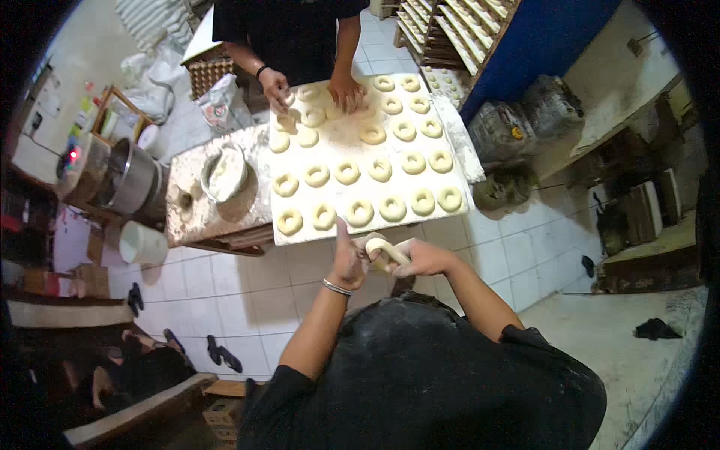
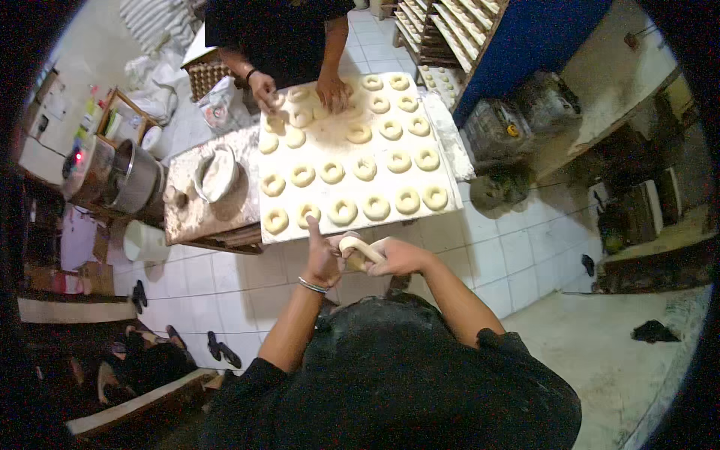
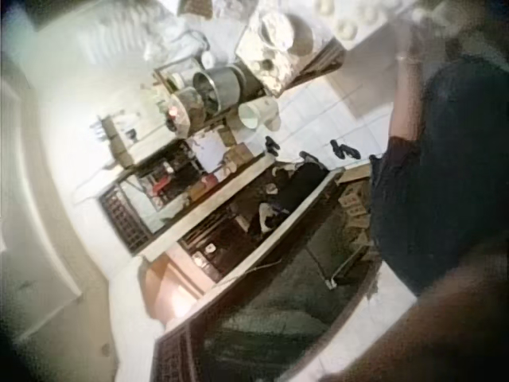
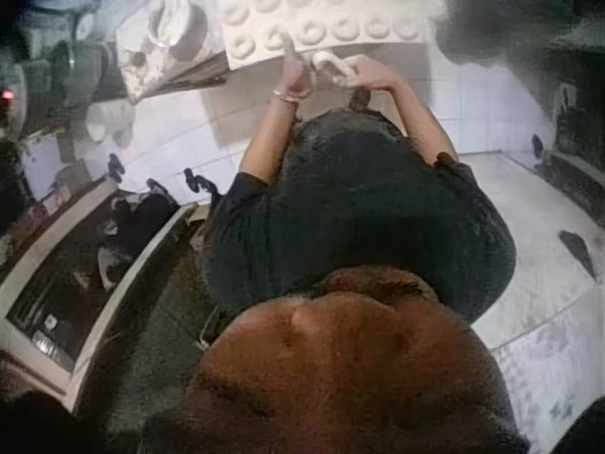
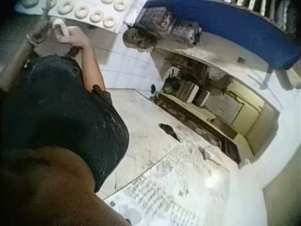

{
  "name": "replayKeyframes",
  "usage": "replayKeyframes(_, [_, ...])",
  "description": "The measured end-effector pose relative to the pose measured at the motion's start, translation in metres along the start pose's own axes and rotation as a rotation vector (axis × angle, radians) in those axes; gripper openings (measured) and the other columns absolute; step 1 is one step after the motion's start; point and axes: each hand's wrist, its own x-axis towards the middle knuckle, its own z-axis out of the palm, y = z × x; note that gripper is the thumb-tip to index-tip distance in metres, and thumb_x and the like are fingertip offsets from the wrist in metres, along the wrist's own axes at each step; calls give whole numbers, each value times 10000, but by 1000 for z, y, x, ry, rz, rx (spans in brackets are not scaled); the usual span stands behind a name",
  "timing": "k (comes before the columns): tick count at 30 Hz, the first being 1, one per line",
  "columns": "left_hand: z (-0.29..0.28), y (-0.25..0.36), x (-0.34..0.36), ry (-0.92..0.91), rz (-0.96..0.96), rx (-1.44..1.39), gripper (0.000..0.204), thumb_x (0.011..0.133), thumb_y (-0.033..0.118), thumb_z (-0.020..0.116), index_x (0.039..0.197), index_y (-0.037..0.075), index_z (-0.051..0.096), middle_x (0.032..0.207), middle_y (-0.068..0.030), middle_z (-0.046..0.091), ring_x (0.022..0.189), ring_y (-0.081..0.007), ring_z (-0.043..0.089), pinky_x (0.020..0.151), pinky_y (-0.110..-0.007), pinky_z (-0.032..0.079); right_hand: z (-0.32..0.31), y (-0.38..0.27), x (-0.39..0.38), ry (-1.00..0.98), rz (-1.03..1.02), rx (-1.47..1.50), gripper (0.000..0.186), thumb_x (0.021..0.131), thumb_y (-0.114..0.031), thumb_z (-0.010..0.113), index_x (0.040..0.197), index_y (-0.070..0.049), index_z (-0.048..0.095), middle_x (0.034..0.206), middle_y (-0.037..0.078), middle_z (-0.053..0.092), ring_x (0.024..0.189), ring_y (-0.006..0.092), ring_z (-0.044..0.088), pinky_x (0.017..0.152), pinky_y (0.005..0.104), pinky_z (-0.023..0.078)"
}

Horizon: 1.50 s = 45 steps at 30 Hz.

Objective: The person shapes pieces of dough into rings by hand and places them onto a tray, then lifts the loaded tray and slides it into a tall rack.

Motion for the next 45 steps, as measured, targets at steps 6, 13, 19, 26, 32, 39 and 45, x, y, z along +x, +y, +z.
replayKeyframes(6, [23,2,52,136,-26,224,719,1013,690,284,1230,81,601,971,-56,663,881,-182,590,868,-337,452,-73,-6,10,-80,-31,31,300,799,-70,678,1079,37,660,895,65,695,792,134,649,699,261,512])
replayKeyframes(13, [27,56,92,145,228,-67,513,1043,565,373,1179,105,555,866,-18,605,791,-156,553,740,-338,447,-116,0,74,-229,-34,39,243,832,-56,675,1057,36,674,867,45,665,816,146,633,744,266,502])
replayKeyframes(19, [-31,108,144,447,137,362,301,919,196,712,1080,-45,630,873,-83,680,771,-142,677,688,-266,519,-169,-22,172,370,62,360,195,834,-116,698,944,45,694,770,51,660,674,110,592,617,261,470])
replayKeyframes(26, [-139,186,223,558,112,543,377,928,247,716,1114,-70,636,910,-98,699,788,-120,663,655,-261,538,-165,-45,304,554,59,138,402,828,-136,740,1166,64,657,934,90,701,830,147,648,749,307,527])
replayKeyframes(32, [-181,239,167,736,248,1079,398,905,201,725,1154,-99,643,954,-164,713,759,-155,685,683,-300,558,-158,-22,318,796,306,-137,497,823,-250,775,1209,25,625,986,130,699,908,266,669,817,360,522])
replayKeyframes(39, [-203,287,237,583,57,2023,362,804,267,755,1043,2,694,1063,-204,661,995,-391,624,851,-498,524,-169,-45,365,744,259,-819,509,824,-302,749,1248,-59,608,1181,142,659,1130,334,591,991,482,416])
replayKeyframes(45, [-180,254,194,479,194,1578,322,767,216,785,992,8,687,943,-152,704,861,-306,672,770,-419,553,-133,-55,284,753,159,-345,571,844,-370,763,1280,-37,605,1223,158,659,1074,316,634,949,449,487])
